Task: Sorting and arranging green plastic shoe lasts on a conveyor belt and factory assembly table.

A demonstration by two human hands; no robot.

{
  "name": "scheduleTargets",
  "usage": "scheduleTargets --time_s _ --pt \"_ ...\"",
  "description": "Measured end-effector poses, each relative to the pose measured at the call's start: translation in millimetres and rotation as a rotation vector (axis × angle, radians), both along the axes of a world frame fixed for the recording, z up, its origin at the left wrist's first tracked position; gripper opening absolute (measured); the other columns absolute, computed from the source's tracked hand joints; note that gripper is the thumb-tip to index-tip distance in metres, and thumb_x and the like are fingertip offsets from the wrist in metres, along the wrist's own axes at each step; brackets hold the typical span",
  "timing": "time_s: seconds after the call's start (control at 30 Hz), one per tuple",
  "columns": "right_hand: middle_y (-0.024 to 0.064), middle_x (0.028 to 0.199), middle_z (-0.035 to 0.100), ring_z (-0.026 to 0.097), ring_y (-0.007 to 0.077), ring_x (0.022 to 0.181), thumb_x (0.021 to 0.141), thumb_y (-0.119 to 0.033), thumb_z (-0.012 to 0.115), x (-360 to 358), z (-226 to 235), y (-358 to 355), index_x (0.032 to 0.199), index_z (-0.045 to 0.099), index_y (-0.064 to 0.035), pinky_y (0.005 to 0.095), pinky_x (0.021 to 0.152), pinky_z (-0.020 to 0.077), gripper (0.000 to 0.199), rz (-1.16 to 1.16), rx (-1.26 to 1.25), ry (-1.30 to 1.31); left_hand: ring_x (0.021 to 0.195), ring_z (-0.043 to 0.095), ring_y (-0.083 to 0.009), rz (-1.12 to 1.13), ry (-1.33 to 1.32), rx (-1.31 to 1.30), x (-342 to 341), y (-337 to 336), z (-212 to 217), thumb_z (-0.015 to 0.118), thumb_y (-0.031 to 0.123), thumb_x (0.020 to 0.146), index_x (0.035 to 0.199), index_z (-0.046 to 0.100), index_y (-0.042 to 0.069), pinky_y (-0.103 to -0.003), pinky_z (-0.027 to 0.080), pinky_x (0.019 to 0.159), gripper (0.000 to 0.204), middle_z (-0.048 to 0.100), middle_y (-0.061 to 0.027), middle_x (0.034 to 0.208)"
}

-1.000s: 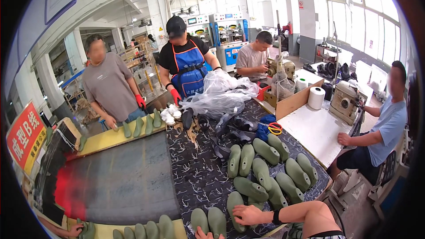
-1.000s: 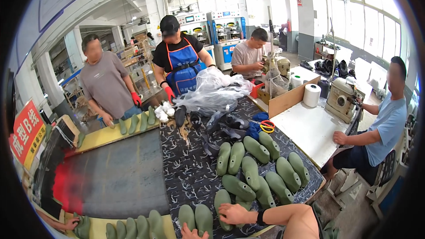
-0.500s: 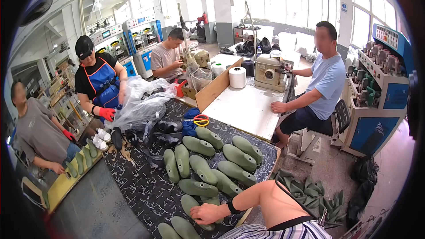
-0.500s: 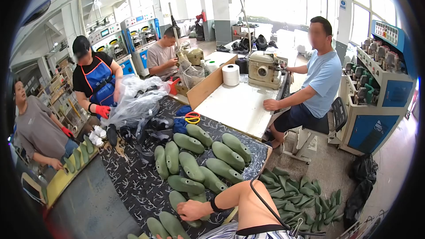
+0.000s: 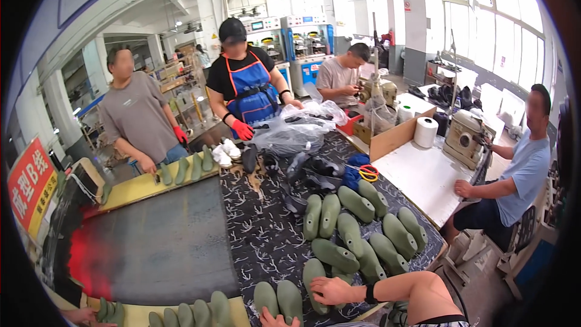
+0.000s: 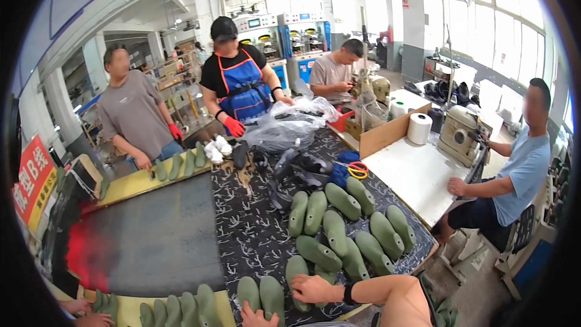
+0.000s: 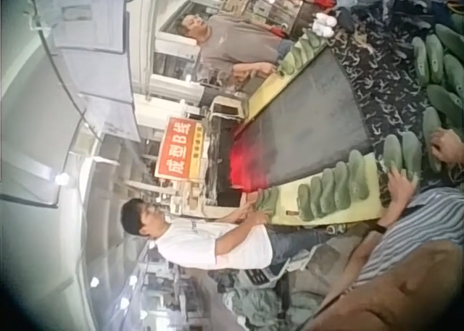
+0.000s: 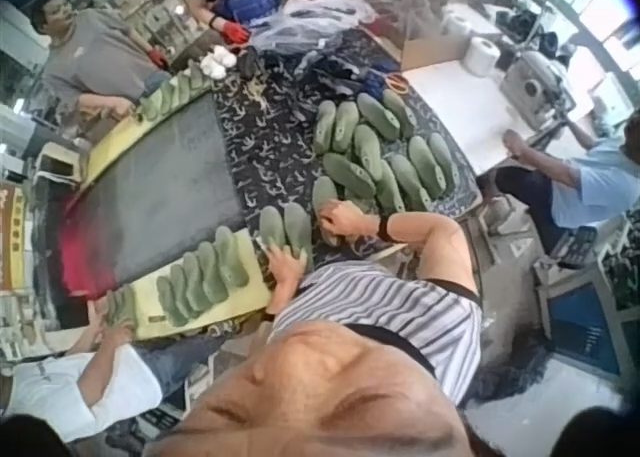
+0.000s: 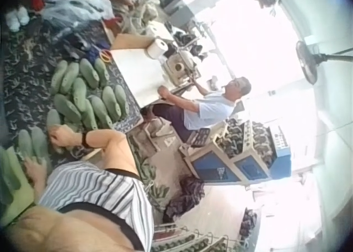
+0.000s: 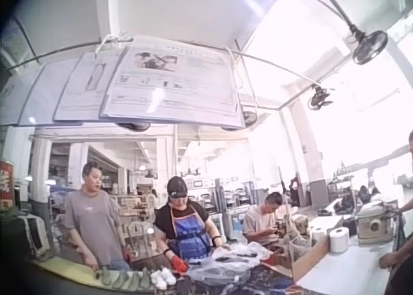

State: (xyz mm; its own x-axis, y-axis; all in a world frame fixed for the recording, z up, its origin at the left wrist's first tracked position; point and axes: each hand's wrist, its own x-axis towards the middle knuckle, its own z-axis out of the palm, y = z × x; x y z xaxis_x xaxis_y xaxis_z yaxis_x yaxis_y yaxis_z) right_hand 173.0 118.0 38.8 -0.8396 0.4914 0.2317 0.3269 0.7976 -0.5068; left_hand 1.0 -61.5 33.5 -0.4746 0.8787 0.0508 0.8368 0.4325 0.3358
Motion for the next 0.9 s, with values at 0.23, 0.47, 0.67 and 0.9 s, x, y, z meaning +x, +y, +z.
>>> scheduleTargets --time_s 0.23,0.47,0.67,0.9 --pt "0.0092 0.099 0.068 0.062 0.0235 0.1 0.087 -0.024 0.057 3.5 -3.2 0.0 0.091 0.067 -0.0016 0.036 0.07 0.0556 0.025 0.016 0.047 0.064 0.109 0.048 -0.0514 0.001 0.003 0.072 5.5 -1.7 1.2 0.069 0.039 0.072 0.098 0.067 -0.003 -0.054 0.047 0.086 0.049 0.042 -0.0331 0.133" --pt "0.0087 0.1 0.068 0.061 0.0229 0.102 0.086 -0.025 0.056 4.9 -6.3 0.8 0.091 0.067 -0.0028 0.0354 0.072 0.0558 0.025 0.006 0.033 0.035 0.108 0.049 -0.0521 -0.023 0.014 0.092 3.8 -2.1 -4.7 0.069 0.039 0.072 0.095 0.066 -0.003 -0.055 0.047 0.086 0.048 0.044 -0.0338 0.13" --pt "0.006 0.107 0.067 0.058 0.0212 0.111 0.086 -0.026 0.055 1.7 -9.2 2.9 0.093 0.068 -0.0051 0.0357 0.078 0.0554 0.026 0.012 0.031 -0.047 0.11 0.048 -0.0524 -0.021 -0.001 0.077 3.1 -1.5 0.0 0.069 0.039 0.073 0.095 0.066 -0.003 -0.055 0.046 0.087 0.048 0.044 -0.0338 0.13" --pt "0.0056 0.106 0.067 0.058 0.0207 0.111 0.086 -0.027 0.055 2.0 -7.4 3.2 0.092 0.068 -0.005 0.0356 0.076 0.0557 0.026 0.006 0.005 -0.041 0.109 0.048 -0.0531 -0.026 0.018 0.123 2.0 -1.4 -5.5 0.069 0.039 0.073 0.094 0.065 -0.003 -0.054 0.047 0.085 0.048 0.044 -0.034 0.13"
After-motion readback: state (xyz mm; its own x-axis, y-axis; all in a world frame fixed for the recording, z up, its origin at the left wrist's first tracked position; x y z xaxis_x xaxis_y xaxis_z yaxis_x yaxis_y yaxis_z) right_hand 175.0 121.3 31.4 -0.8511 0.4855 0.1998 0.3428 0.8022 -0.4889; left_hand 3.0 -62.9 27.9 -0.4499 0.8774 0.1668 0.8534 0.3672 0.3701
